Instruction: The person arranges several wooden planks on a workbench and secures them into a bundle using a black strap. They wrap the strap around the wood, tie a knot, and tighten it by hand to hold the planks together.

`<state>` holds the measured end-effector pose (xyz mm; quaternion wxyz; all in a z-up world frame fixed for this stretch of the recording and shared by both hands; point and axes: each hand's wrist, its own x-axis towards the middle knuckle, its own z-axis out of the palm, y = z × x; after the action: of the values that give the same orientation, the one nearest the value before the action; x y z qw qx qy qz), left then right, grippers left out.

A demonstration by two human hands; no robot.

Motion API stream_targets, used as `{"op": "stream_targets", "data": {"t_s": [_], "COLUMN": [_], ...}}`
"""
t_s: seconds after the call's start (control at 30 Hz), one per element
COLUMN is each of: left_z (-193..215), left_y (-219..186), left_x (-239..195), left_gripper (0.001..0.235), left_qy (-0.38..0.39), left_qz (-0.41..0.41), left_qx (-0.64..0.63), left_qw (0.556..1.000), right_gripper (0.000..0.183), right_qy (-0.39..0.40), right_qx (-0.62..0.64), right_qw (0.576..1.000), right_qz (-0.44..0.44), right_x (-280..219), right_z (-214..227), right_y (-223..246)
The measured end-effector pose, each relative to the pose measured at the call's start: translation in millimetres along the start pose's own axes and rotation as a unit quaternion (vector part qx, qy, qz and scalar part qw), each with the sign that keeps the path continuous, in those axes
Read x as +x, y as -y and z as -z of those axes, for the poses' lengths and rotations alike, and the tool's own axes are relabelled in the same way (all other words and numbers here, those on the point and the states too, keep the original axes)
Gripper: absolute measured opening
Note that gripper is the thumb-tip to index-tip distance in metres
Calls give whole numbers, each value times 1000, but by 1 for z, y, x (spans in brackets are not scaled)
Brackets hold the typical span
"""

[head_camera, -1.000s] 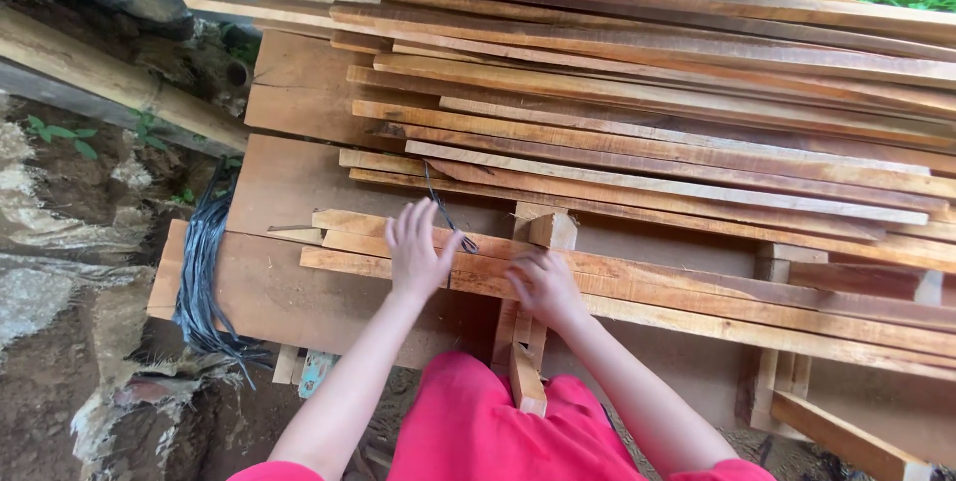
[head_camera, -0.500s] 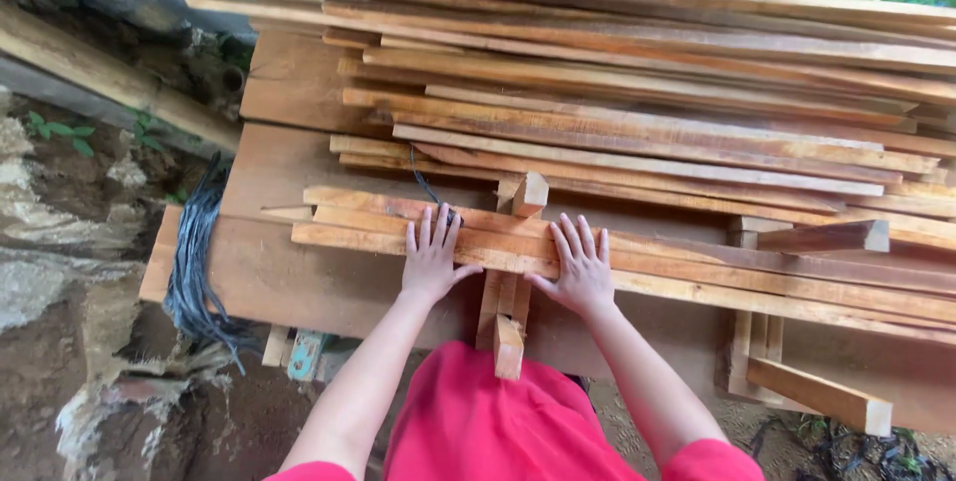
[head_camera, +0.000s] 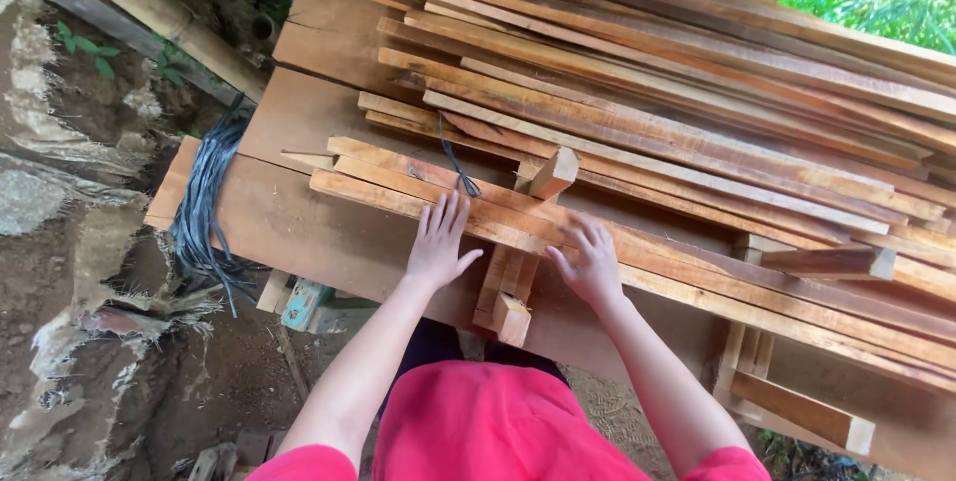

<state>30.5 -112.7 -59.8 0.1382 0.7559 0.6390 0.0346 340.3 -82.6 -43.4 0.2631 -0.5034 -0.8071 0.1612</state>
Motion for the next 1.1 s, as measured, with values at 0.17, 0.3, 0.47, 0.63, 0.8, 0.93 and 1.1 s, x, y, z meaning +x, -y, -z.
{"op": "stream_targets", "data": {"t_s": [0.17,0.3,0.47,0.63,0.8,0.93,1.1], "left_z": [4,-6,32,35,94,88,85], "left_y": [39,111,213,341,403,458,488], "left_x": [-47,-82,-146,-191,-213,-197,-180], "left_gripper": [62,31,21,16,19,29,42], "left_qy": [-67,-160,-156,-173,-167,-155,-121], "left_qz": [-1,49,124,206,253,253,223], "left_qx": [-21,-69,-96,-85,-179,-263,-331], "left_qw": [998,984,975,959,936,918,909], "right_gripper": [22,24,23,24,28,32,48], "right_qy": [125,218,285,322,339,341,320], "right_qx": [104,184,182,190,219,223,169], "right_qw": [987,958,934,919,915,909,898], "right_qz": [-11,31,111,124,-4,-92,-250], "right_x": [46,103,171,206,202,185,200], "right_z": [-2,-46,-97,-197,-285,-425,-510], "right_y": [48,102,216,307,397,411,439]}}
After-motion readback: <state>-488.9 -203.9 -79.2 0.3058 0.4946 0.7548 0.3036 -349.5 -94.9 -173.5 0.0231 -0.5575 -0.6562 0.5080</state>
